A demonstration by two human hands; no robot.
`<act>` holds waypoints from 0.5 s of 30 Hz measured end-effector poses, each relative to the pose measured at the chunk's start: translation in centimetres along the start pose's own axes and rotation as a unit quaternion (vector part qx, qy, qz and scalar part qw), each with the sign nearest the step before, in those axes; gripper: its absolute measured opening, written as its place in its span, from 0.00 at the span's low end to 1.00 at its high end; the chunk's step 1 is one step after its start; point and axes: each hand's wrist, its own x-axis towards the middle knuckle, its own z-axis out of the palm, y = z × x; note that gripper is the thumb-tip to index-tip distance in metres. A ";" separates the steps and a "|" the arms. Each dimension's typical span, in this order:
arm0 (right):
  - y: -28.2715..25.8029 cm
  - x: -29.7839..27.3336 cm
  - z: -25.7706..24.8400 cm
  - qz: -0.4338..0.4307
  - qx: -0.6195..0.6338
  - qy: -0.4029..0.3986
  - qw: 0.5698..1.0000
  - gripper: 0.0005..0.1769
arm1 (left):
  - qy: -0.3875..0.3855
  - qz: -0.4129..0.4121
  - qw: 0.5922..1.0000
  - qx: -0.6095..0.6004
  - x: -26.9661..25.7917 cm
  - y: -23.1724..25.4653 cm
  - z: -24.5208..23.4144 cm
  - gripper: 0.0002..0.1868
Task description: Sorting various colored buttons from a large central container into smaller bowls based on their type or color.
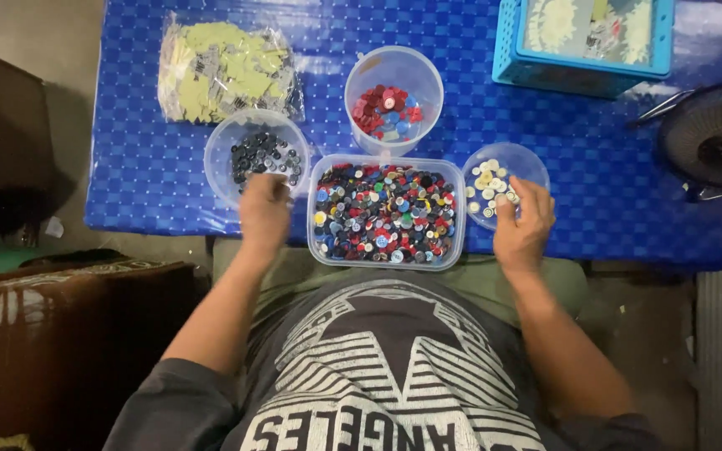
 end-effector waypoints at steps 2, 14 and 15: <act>-0.1 -0.9 0.8 -0.001 0.010 -0.003 1.000 0.14 | -0.051 0.031 0.998 -0.022 -1.2 2.7 1.7 0.11; -0.1 -4.0 0.6 0.130 0.075 0.044 0.988 0.11 | -0.212 0.151 0.956 -0.133 -0.1 18.4 6.5 0.22; -0.2 -4.0 0.4 0.161 0.080 0.050 0.982 0.10 | -0.223 0.139 0.962 -0.069 0.1 17.3 5.9 0.18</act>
